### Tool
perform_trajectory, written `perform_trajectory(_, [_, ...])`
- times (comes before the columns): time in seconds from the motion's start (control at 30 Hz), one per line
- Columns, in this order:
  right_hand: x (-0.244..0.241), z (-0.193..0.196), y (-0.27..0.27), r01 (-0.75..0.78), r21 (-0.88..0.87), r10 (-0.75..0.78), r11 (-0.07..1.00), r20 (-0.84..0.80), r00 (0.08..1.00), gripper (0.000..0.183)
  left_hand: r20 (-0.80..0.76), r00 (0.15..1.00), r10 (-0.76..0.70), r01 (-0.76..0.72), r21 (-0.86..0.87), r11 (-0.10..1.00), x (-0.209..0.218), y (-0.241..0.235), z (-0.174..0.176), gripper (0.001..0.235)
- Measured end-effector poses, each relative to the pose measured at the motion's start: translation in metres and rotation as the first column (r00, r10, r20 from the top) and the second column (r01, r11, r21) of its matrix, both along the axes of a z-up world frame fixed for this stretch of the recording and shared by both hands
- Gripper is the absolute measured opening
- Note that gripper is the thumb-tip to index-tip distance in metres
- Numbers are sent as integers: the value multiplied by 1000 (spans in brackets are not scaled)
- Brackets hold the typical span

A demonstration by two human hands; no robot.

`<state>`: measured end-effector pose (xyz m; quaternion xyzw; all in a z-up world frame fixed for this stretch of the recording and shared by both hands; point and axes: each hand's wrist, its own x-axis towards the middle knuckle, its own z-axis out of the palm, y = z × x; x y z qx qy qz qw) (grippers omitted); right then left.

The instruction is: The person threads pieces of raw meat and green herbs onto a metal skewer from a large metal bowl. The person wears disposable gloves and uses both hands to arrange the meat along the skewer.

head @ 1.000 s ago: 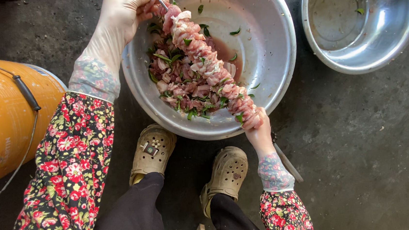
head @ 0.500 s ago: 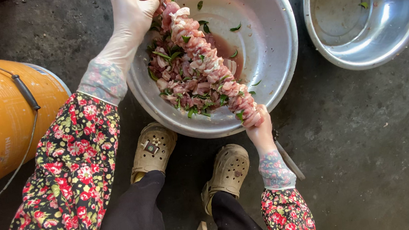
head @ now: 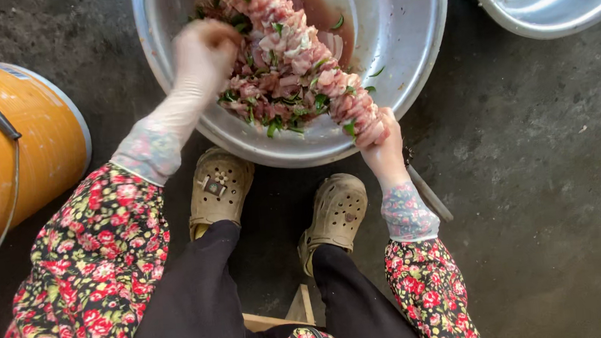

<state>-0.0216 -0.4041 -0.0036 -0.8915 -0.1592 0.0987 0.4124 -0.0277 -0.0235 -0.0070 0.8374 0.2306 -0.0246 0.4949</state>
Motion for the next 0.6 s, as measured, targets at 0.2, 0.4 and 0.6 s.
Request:
perform_trajectory(0.2, [1,4,4,-18,-69,20,997,29,999,18,-393,843,-367,521,766,377,6,-71,-38,11])
perform_trajectory(0.4, [4,3,4,-86,-185,107,979,105,989,20,-268,916,-297,334,105,937,5,-25,-23,22])
perform_trajectory(0.6, [3,-4,1,-14,-140,21,990,47,999,22,-158,983,94,-175,-654,736,12,23,15,16])
